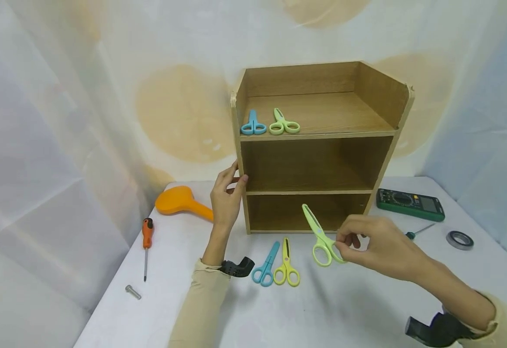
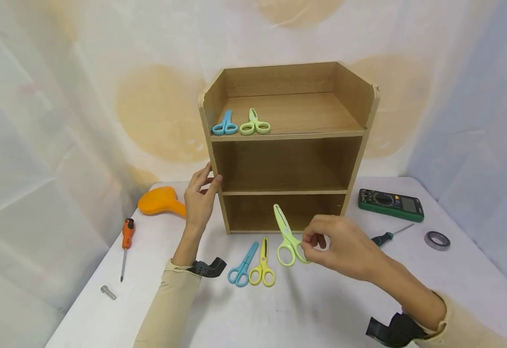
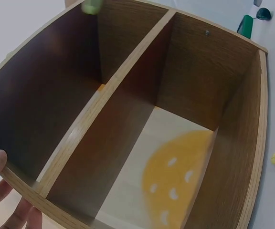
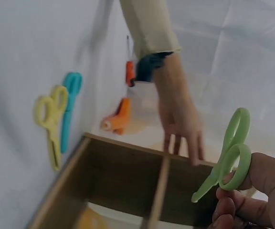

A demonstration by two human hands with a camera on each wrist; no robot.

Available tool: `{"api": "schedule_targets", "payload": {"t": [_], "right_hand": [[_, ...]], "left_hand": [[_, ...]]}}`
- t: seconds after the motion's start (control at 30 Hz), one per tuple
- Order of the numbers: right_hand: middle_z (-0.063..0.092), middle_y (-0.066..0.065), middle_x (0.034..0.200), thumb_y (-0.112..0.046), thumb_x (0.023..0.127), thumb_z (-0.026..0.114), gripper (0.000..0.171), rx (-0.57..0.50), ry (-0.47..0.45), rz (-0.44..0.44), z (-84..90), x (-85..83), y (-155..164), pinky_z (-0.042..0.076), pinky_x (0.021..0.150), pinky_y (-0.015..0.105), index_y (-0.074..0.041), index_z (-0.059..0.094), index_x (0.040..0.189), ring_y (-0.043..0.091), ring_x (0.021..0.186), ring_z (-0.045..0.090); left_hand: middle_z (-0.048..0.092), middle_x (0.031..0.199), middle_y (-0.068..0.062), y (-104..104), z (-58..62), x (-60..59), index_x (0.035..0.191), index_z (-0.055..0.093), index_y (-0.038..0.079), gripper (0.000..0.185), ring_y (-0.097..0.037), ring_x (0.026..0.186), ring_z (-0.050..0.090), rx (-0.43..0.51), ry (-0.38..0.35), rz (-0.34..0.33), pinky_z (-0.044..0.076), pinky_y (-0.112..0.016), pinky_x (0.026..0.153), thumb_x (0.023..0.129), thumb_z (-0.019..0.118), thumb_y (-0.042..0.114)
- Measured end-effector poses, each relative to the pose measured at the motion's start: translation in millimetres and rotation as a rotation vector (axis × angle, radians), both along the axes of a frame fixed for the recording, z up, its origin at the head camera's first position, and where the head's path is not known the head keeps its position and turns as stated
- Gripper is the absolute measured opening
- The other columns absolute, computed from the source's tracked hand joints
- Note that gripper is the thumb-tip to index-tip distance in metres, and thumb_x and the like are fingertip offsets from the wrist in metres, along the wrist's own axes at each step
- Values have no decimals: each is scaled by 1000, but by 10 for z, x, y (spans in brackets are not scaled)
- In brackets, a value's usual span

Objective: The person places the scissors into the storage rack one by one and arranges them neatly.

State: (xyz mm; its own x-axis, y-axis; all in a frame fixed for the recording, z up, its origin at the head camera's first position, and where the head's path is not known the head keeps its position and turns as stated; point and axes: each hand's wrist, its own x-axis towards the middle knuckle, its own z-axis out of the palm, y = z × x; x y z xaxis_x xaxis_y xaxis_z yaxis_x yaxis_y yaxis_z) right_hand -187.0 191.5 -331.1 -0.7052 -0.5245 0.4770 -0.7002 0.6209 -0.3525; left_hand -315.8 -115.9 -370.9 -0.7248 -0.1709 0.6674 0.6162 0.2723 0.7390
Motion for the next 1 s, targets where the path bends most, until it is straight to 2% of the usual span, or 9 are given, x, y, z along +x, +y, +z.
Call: {"api": "schedule_targets", "payload": {"t": [0.1, 0.17, 0.33, 0.4, 0.53, 0.6, 0.77, 0.83, 1.0], "right_hand": [[55, -20, 77, -2, 75, 82, 25, -1, 74, 22, 223, -42, 20, 46, 56, 19, -23, 70, 83, 3, 68, 52], [55, -19, 76, -1, 76, 81, 26, -6, 115, 41, 382, -86, 31, 45, 56, 18, -23, 69, 83, 4, 67, 52], [56, -17, 74, 2, 75, 80, 28, -25, 197, 58, 759, -212, 27, 43, 56, 15, -22, 69, 82, 3, 67, 52], [57, -16, 73, 3, 74, 80, 28, -30, 216, 40, 894, -266, 15, 43, 56, 15, -22, 69, 82, 3, 66, 52], [59, -12, 71, 1, 77, 80, 21, -38, 200, -21, 1132, -394, -28, 42, 55, 15, -18, 71, 81, 6, 63, 52], [60, -10, 69, -1, 80, 79, 17, -32, 177, -68, 1232, -471, -56, 41, 54, 15, -16, 72, 81, 8, 62, 52], [61, -4, 67, -5, 84, 75, 10, 17, 185, -151, 1415, -726, -93, 38, 55, 17, -13, 71, 79, 12, 62, 51], [62, -2, 67, -6, 84, 74, 7, 32, 213, -168, 1462, -843, -101, 37, 56, 18, -11, 72, 78, 14, 63, 51], [67, 1, 69, -10, 86, 70, 9, 64, 226, -203, 1530, -1115, -103, 39, 58, 20, -7, 74, 78, 16, 63, 55]], "left_hand": [[61, 129, -13, -35, -91, -117, 141, 59, 11, 45, -27, 102, 64, -2, 13, 5, 58, -38, 77, 97, 68, 16], [61, 129, -9, -55, -116, -146, 141, 59, 15, 45, -23, 102, 65, 2, 13, 3, 58, -39, 77, 97, 68, 22], [61, 129, -2, -92, -137, -156, 141, 59, 22, 46, -17, 102, 64, 8, 6, -12, 57, -42, 79, 97, 68, 31], [61, 129, -1, -96, -145, -154, 142, 59, 22, 47, -17, 103, 63, 3, -2, -14, 57, -42, 80, 97, 67, 33], [61, 129, 0, -101, -166, -146, 142, 58, 23, 47, -16, 103, 63, 0, -12, -8, 57, -32, 79, 97, 67, 35], [61, 130, -5, -82, -134, -108, 142, 59, 18, 46, -20, 103, 63, 4, -16, 0, 56, -27, 78, 98, 67, 27], [61, 130, -9, -71, -121, -112, 141, 59, 14, 46, -25, 103, 63, 14, -12, 5, 57, -35, 78, 97, 69, 21], [61, 130, -5, -89, -154, -148, 141, 59, 19, 47, -21, 103, 63, 15, -3, 0, 57, -39, 78, 96, 69, 28], [61, 129, 1, -87, -158, -136, 142, 59, 25, 47, -16, 103, 63, 9, -1, -13, 57, -29, 78, 96, 68, 35]]}}
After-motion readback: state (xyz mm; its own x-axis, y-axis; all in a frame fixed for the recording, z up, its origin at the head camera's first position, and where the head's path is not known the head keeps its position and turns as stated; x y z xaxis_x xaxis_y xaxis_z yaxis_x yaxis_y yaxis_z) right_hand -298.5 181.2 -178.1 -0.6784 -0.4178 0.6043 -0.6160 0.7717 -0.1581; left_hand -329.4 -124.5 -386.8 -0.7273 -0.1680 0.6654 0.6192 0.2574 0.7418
